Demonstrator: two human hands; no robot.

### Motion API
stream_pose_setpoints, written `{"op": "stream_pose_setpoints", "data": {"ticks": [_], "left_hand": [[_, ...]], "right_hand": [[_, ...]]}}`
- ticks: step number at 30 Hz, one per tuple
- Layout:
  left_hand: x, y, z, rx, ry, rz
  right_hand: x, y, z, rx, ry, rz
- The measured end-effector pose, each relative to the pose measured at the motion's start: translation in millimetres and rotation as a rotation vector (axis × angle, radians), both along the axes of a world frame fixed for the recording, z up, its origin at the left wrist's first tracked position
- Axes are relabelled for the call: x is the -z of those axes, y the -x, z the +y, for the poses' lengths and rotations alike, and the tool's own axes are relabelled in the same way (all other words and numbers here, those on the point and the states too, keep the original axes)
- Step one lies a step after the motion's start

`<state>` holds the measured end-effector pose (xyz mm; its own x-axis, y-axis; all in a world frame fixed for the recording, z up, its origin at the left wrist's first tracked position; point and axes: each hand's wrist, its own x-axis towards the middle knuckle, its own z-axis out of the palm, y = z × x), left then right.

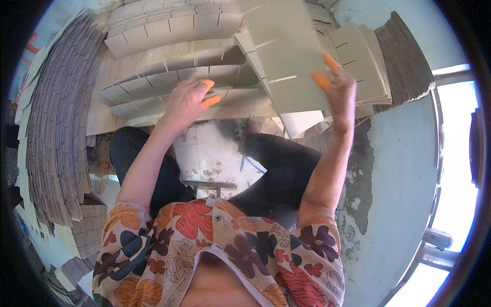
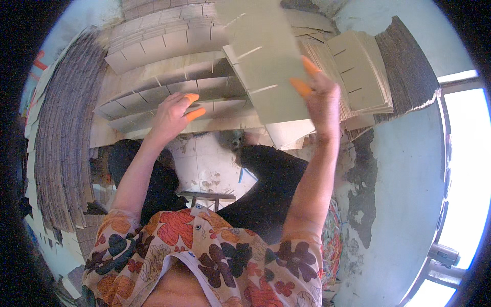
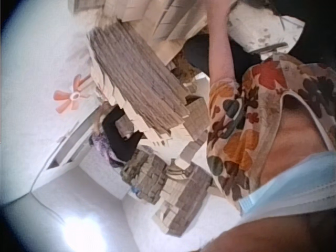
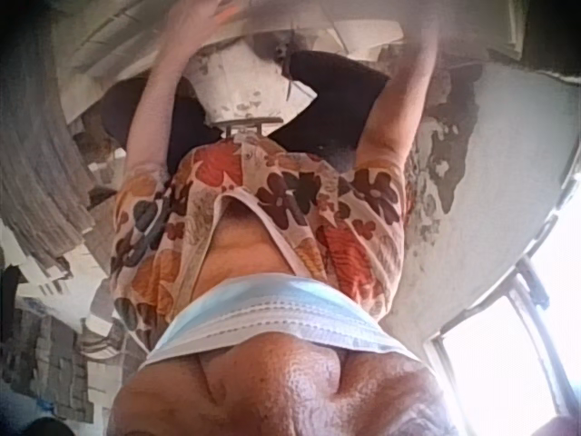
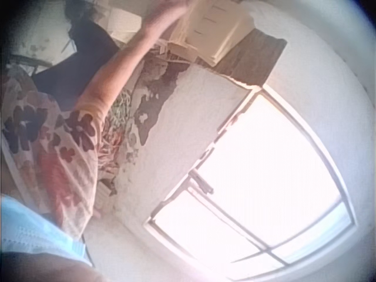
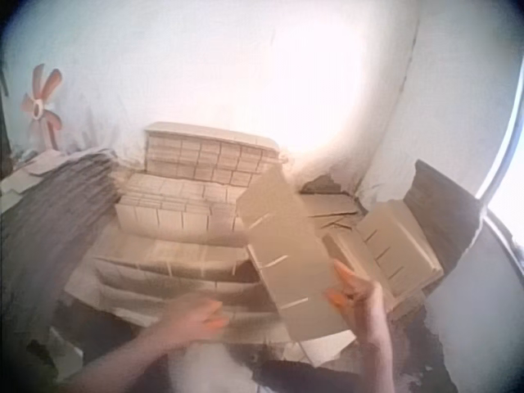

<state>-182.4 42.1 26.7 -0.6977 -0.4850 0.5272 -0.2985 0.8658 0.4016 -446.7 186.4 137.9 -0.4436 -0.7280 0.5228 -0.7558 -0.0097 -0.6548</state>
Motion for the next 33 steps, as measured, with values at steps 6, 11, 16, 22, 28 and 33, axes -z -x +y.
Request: {"op": "stream_pose_setpoints", "data": {"ticks": [6, 11, 16, 22, 28, 33], "left_hand": [[15.8, 27.2, 1.1, 0.073, -0.049, -0.061], [15.5, 35.4, 6.0, 0.009, -0.11, -0.094], [30.1, 35.9, -0.8, 0.037, -0.147, -0.018], [33.3, 38.5, -1.9, 0.017, -0.168, 0.0], [6.6, 39.5, -35.0, -0.018, -0.1, 0.109], [12.3, 52.8, -103.5, -0.123, 0.123, 0.076]], "right_hand": [[9.5, -27.8, -14.5, 0.007, -0.3, 0.117], [19.5, -21.7, -14.8, 0.031, -0.313, 0.163], [20.3, -21.0, -17.5, -0.02, -0.242, 0.054], [29.9, -24.9, -26.1, -0.043, -0.341, 0.116], [19.2, -30.8, -22.4, -0.014, -0.408, 0.043], [31.8, -25.7, -26.6, -0.068, -0.38, 0.136]]}}
